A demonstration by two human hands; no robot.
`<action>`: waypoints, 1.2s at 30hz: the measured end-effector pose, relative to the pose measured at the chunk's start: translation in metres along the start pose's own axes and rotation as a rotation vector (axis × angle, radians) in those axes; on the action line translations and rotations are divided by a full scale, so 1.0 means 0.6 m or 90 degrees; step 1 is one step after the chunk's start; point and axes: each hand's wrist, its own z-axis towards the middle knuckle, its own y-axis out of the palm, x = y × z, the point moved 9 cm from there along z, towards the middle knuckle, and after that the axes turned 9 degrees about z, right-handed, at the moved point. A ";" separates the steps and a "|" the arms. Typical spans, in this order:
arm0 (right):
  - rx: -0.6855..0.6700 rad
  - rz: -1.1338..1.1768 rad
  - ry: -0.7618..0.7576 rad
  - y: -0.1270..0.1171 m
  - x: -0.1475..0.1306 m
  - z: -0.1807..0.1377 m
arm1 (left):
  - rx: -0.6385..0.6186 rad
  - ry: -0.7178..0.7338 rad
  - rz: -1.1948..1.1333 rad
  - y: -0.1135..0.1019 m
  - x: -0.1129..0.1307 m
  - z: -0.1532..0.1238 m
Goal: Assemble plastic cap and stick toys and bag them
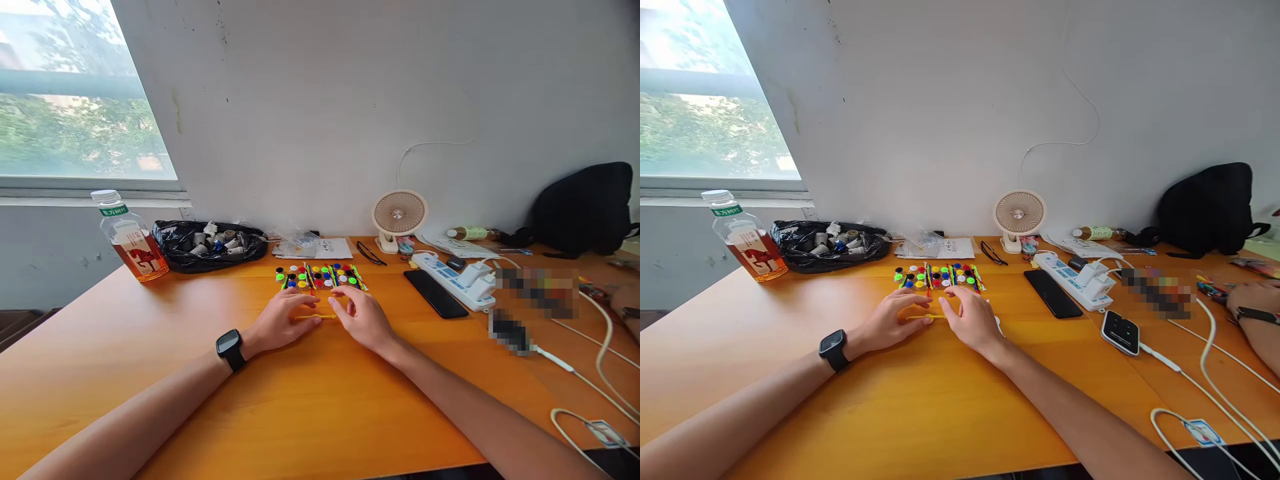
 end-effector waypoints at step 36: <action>-0.045 0.137 -0.027 0.013 -0.014 -0.011 | 0.084 -0.215 0.261 -0.074 -0.173 -0.002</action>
